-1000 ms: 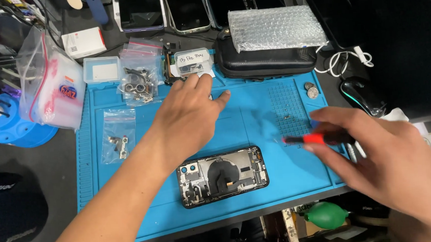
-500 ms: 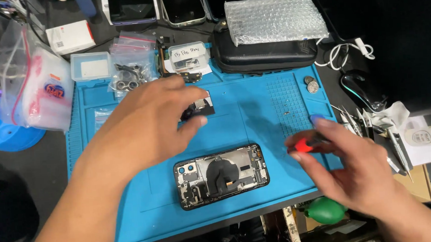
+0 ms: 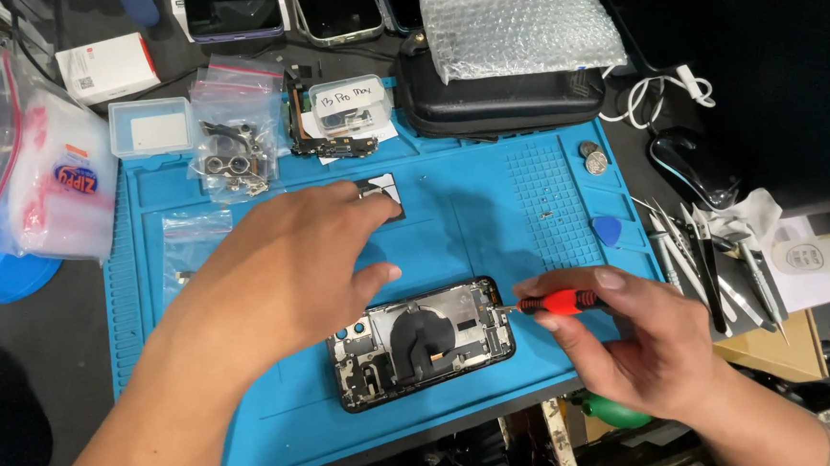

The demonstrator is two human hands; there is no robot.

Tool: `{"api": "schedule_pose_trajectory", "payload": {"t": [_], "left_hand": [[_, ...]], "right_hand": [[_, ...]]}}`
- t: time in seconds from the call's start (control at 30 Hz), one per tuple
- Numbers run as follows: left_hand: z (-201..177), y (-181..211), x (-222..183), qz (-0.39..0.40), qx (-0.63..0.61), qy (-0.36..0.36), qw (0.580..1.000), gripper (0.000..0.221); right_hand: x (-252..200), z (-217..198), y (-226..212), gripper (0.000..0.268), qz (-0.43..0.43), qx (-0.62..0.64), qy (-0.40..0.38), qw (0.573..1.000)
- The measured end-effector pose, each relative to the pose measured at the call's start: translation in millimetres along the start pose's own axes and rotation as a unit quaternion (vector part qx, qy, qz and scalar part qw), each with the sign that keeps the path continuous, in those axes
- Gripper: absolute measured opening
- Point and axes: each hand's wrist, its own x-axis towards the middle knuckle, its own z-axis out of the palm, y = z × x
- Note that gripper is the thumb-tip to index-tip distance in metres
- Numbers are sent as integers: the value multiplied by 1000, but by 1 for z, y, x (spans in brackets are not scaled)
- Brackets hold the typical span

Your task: Removing and adjusting internal components of a disassembled smartphone using tweezers and a screwdriver on a repair mat.

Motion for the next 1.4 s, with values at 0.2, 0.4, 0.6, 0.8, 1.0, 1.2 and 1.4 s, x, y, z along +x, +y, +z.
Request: {"api": "schedule_pose_trajectory", "payload": {"t": [0.2, 0.4, 0.6, 0.8, 1.0, 1.2, 1.4], "left_hand": [[-2, 7, -1, 9, -2, -35, 999, 48], [6, -3, -1, 41, -7, 9, 999, 54], [-5, -9, -8, 21, 9, 56, 998, 52], [-7, -5, -7, -45, 18, -14, 999, 69], [-14, 2, -8, -93, 24, -61, 994, 69], [-12, 2, -10, -89, 35, -51, 994, 70], [-7, 0, -15, -42, 28, -13, 999, 61]], "right_hand": [[-6, -21, 1, 79, 46, 71, -13, 996], [-10, -58, -9, 73, 165, -165, -53, 971], [7, -94, -14, 94, 448, -224, -115, 858], [0, -95, -7, 83, 543, -202, -250, 776], [-4, -87, -9, 70, 519, -245, -176, 800], [-19, -96, 5, 22, 494, -317, -212, 781], [-6, -87, 10, 29, 534, -344, -238, 735]]}}
